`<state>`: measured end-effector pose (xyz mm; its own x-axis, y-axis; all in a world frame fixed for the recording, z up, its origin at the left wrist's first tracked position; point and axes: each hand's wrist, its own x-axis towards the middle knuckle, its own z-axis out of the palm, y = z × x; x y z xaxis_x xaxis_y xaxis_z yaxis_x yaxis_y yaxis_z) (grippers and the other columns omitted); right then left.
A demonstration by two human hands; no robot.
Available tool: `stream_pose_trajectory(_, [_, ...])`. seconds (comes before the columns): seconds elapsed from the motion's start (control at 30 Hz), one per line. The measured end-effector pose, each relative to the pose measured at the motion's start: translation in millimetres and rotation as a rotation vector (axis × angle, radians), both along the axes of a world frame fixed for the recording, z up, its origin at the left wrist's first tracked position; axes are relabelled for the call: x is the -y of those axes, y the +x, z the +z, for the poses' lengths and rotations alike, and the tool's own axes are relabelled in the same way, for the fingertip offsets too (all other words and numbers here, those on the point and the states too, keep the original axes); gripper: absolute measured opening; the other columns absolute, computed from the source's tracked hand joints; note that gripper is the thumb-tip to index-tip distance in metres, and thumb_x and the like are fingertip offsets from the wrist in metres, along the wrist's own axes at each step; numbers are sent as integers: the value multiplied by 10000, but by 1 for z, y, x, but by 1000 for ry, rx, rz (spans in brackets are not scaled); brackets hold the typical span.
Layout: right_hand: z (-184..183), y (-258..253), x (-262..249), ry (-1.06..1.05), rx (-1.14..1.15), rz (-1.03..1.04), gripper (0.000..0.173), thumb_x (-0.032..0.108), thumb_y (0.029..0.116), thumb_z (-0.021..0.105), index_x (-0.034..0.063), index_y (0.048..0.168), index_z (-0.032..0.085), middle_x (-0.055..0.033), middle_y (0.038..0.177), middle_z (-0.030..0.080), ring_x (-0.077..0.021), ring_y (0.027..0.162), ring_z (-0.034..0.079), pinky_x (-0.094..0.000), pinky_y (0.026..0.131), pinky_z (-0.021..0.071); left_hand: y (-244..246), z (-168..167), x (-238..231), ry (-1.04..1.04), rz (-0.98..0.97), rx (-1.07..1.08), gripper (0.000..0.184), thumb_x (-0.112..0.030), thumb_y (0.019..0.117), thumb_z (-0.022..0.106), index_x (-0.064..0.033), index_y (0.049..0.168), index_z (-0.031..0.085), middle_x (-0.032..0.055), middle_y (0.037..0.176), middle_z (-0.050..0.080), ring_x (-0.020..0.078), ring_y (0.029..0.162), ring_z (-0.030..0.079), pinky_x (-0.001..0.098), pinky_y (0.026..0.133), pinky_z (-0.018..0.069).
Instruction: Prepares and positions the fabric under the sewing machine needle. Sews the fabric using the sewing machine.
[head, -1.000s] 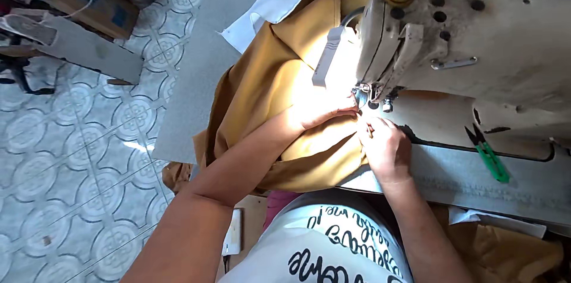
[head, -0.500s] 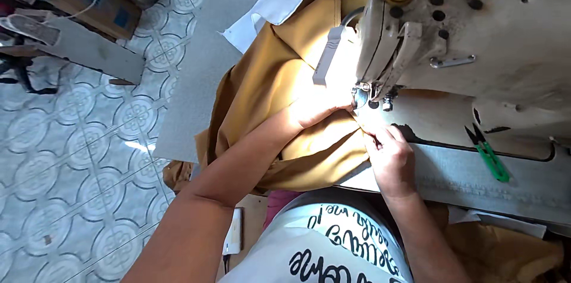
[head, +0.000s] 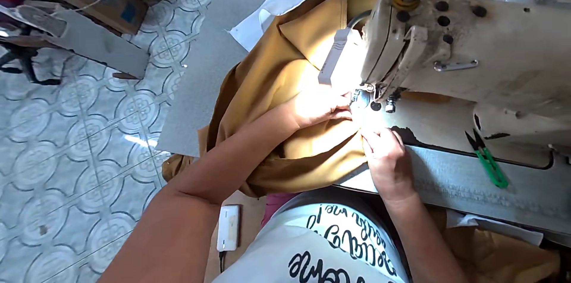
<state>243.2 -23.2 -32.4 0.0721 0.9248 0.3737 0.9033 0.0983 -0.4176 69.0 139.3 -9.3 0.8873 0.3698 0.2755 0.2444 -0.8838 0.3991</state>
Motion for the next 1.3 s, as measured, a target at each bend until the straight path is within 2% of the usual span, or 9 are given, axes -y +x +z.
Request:
stream_pose_trajectory(0.13, [2,1,0,-24,7,30,150,39,927,679,34,1029,789,-181,988,717,-335,948,712,-421,819,598,5,-3,5,-41,96,-26,103,-210,928,727,-123,929,783,100,955,715,257,906,698,431,791,549])
stream_pose_trajectory(0.23, [3,2,0,-37,22,36,147,54,935,676,36,1031,786,-177,1009,720,-334,957,715,-425,813,603,6,-1,6,-56,128,-64,153,-229,957,692,-98,918,762,114,926,705,284,914,693,465,791,537])
stream_pose_trajectory(0.37, [1,3,0,-29,23,33,142,56,936,673,36,1017,788,-176,1004,719,-335,954,715,-422,798,604,7,-1,5,-43,126,-77,219,-276,980,663,-85,912,747,115,922,698,281,920,688,461,790,532])
stream_pose_trajectory(0.5, [0,5,-1,-28,11,47,148,57,938,677,40,1037,785,-181,1002,713,-336,946,714,-424,799,604,11,4,11,-83,182,-124,153,-237,921,715,-91,900,755,100,900,704,265,896,689,459,781,531])
stream_pose_trajectory(0.67, [-1,6,0,-32,13,52,159,59,939,677,44,1051,788,-187,1016,715,-336,951,717,-424,796,605,12,14,13,-193,264,-202,214,-259,940,730,-81,1057,750,111,1029,726,281,1006,690,486,901,528])
stream_pose_trajectory(0.8, [-1,8,-1,-37,9,63,169,42,924,683,40,1054,790,-198,1036,717,-347,940,721,-441,784,606,10,10,12,-79,161,-158,157,-205,938,717,-49,947,732,134,928,704,300,940,685,491,856,518])
stream_pose_trajectory(0.97, [-4,8,-1,5,-13,85,182,50,929,682,63,1071,795,-190,1030,718,-334,932,724,-432,778,609,7,-4,10,17,39,79,76,-90,864,695,-65,796,675,85,781,665,208,775,664,366,701,508])
stream_pose_trajectory(1.17, [-5,5,-3,32,-20,92,148,70,942,677,51,1035,790,-191,1001,705,-321,867,719,-426,725,606,4,6,4,-157,210,-118,188,-251,912,737,-68,937,699,112,901,687,267,880,679,455,794,529])
stream_pose_trajectory(1.3, [-10,5,-1,46,50,107,152,47,934,675,34,1036,787,-204,990,701,-354,892,718,-440,732,608,4,-3,5,-96,185,-23,123,-189,912,740,-70,896,715,98,872,699,264,879,685,450,811,529])
